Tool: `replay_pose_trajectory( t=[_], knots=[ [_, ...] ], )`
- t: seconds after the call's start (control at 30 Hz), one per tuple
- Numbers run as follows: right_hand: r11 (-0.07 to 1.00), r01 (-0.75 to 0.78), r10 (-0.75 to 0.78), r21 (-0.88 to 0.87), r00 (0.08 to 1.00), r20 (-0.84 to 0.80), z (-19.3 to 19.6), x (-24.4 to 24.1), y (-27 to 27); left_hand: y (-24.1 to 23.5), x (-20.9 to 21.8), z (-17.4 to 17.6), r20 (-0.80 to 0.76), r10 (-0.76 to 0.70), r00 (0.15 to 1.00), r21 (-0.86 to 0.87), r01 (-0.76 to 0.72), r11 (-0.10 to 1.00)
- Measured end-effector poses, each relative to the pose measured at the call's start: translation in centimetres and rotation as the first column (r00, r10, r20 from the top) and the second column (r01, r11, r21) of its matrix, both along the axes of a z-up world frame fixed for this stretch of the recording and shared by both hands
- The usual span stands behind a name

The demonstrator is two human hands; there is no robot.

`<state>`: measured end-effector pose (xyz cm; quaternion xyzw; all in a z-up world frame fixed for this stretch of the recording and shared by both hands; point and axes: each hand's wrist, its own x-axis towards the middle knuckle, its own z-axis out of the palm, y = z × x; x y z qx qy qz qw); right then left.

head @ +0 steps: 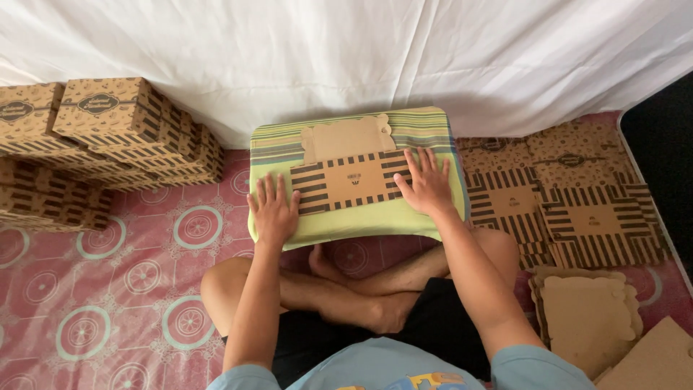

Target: The person assembles flat cardboard pieces into small boxes by folding and interlocking the tabs. They work on a cushion placed on the floor, handling multiple pre-cut cardboard sheets and stacking the finished boxes.

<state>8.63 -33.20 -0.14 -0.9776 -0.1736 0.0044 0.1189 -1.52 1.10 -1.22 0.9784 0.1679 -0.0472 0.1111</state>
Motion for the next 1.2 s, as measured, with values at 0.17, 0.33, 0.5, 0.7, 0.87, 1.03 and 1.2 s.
replay_pose_trajectory(
  t=[0.17, 0.33, 0.5, 0.7, 0.87, 1.03, 1.2],
  knots=[
    [0.979, -0.039, -0.004, 0.202, 0.978, 0.208, -1.8, 0.3, -0.6, 1.2, -1.7, -4.9, 0.522, 0.013, 0.853, -0.017, -0.005, 1.000],
    [0.785, -0.236, -0.027, 0.573, 0.911, 0.412, -4.2, 1.2, -2.0, -2.4, -7.2, -5.0, 0.838, 0.026, 0.546, -0.150, 0.184, 0.971],
    [0.323, -0.084, -0.076, 0.943, 0.991, 0.114, -3.9, -0.7, -2.4, -5.5, -12.1, -3.1, 0.753, 0.209, 0.624, -0.446, 0.250, 0.859],
    [0.504, -0.508, 0.031, 0.699, 0.819, 0.573, 3.5, -13.9, 4.2, -4.6, -12.5, 0.9, 0.386, 0.358, 0.850, -0.916, 0.309, 0.254],
    [0.441, -0.754, 0.313, 0.488, 0.638, 0.703, 2.3, -19.4, 7.7, -4.0, -12.6, 1.1, 0.146, 0.461, 0.876, -0.986, 0.169, -0.010],
    [0.394, -0.826, 0.494, 0.403, 0.560, 0.665, 3.3, -20.4, 8.1, -5.6, -13.3, 8.1, 0.083, 0.578, 0.812, -0.991, 0.126, -0.034],
    [0.312, -0.803, 0.610, 0.508, 0.579, 0.540, 1.0, -21.4, 8.3, -3.1, -13.7, 4.8, 0.181, 0.448, 0.875, -0.967, 0.076, 0.241]
  ],
)
